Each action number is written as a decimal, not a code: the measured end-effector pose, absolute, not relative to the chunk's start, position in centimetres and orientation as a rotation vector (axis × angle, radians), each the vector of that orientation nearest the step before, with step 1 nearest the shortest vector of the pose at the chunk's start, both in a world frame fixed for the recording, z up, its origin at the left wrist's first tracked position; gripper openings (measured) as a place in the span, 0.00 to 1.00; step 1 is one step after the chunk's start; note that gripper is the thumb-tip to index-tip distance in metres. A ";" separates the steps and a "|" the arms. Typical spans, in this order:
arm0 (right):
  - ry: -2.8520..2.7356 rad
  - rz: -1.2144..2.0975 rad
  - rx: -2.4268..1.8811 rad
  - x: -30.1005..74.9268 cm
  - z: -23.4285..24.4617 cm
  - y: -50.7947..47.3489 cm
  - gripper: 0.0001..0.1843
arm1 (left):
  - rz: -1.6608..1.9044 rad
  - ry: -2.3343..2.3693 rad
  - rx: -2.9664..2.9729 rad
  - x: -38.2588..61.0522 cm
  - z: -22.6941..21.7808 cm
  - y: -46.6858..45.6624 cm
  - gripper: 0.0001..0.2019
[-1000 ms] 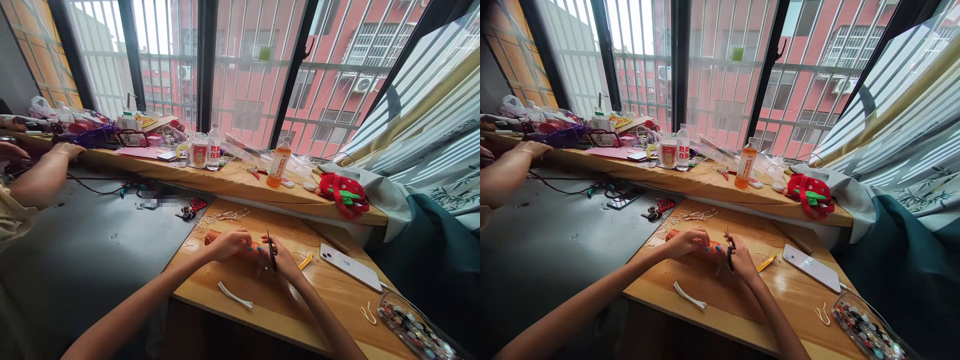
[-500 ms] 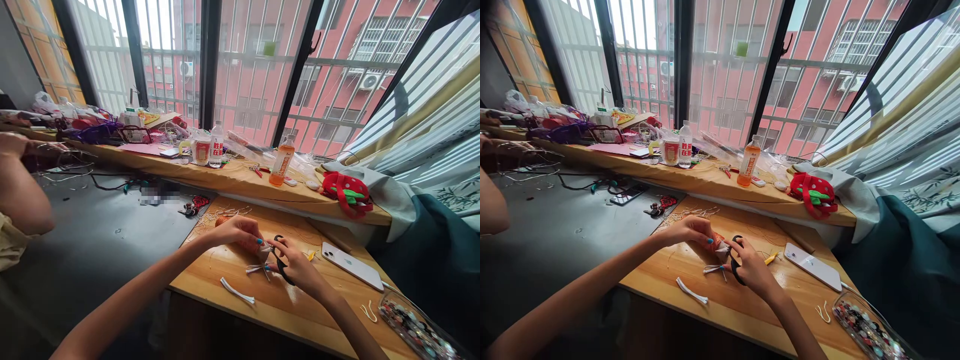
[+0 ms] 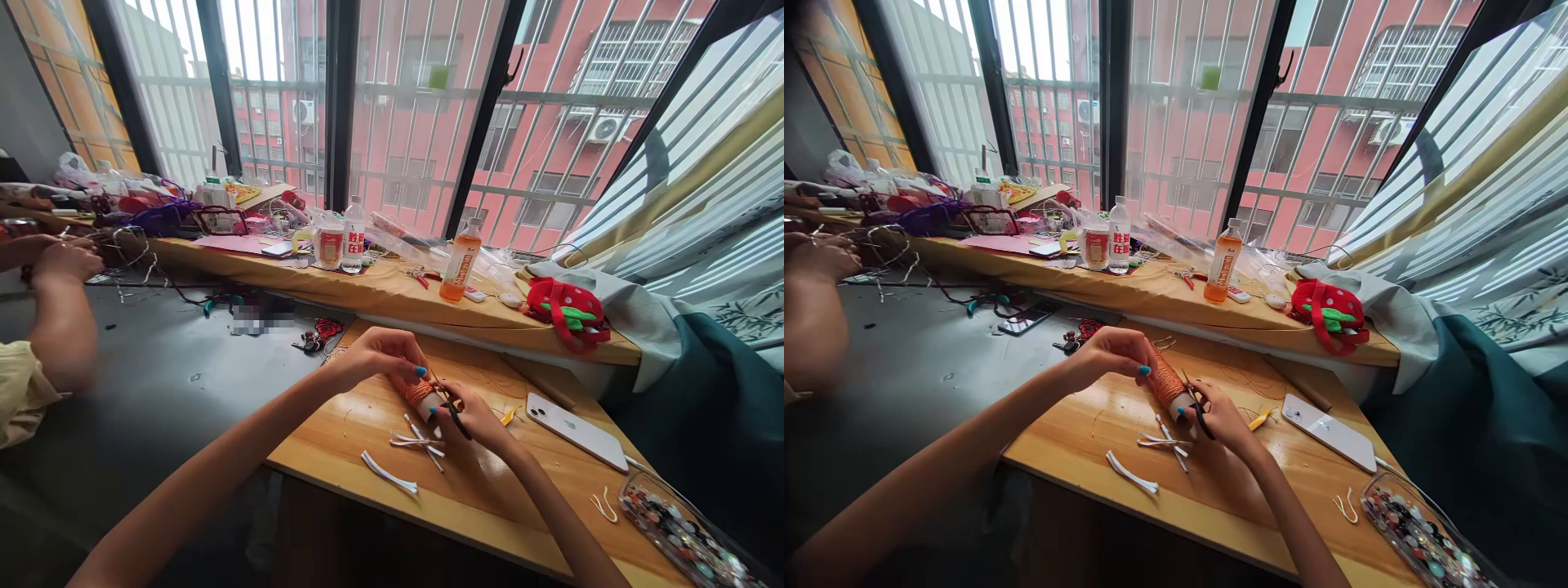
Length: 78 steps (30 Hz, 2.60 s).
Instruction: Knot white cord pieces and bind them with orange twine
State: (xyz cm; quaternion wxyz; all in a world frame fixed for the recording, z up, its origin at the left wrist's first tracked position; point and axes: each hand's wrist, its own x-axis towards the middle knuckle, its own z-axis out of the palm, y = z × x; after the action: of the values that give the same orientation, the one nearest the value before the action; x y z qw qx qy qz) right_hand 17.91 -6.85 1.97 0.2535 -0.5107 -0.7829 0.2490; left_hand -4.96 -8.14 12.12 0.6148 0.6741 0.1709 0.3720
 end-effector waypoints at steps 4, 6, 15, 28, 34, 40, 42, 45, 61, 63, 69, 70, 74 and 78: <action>-2.146 1.005 -1.249 19.6 2.3 -5.3 0.26 | 0.893 0.386 1.555 -5.2 12.9 -8.4 0.08; -2.171 1.052 -1.232 20.2 2.5 -4.6 0.27 | 0.887 0.387 1.559 -5.1 13.2 -8.5 0.08; -2.511 0.339 -1.329 19.7 5.7 -5.8 0.30 | 0.973 0.307 1.650 -4.5 15.2 -7.8 0.06; -2.916 -0.528 -1.475 13.8 7.8 -6.9 0.12 | 1.069 0.293 1.693 -4.7 17.0 -7.4 0.05; -2.956 -0.662 -1.420 13.1 7.8 -6.2 0.09 | 1.077 0.309 1.702 -4.9 17.6 -7.9 0.06; -3.008 -0.584 -1.451 12.9 7.6 -5.5 0.10 | 1.069 0.292 1.707 -5.2 17.8 -8.2 0.06; -3.021 -0.550 -1.451 13.1 7.2 -5.4 0.10 | 1.074 0.276 1.703 -5.3 17.8 -8.1 0.05; -2.936 -0.461 -1.478 14.4 6.6 -5.3 0.09 | 1.109 0.269 1.706 -5.8 18.0 -7.9 0.05; -1.483 1.062 -1.102 15.1 11.0 -9.2 0.17 | 0.851 0.330 1.712 0.3 14.0 -4.5 0.08; -1.559 0.956 -1.163 16.5 11.0 -8.0 0.15 | 0.871 0.347 1.831 0.6 13.3 -3.2 0.09; -1.740 0.158 -1.506 23.1 10.0 -1.7 0.05 | 0.613 0.810 2.639 -1.7 6.5 2.6 0.20; -1.746 0.077 -1.565 24.0 9.6 -0.5 0.05 | 0.486 0.871 2.769 -2.0 5.0 3.3 0.23; -1.979 0.156 -1.834 26.0 7.7 2.7 0.07 | 0.368 1.009 3.059 -2.5 0.9 3.9 0.28; -2.149 -0.046 -2.085 26.9 6.9 2.1 0.13 | 0.415 1.035 3.150 -2.6 0.3 2.6 0.25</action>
State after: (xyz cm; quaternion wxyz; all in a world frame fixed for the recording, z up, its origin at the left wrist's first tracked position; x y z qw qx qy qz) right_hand 26.91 2.13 6.87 0.0735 -0.6943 -0.7158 -0.0153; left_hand -2.62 2.64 0.31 -0.0999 0.9379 0.3083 0.1236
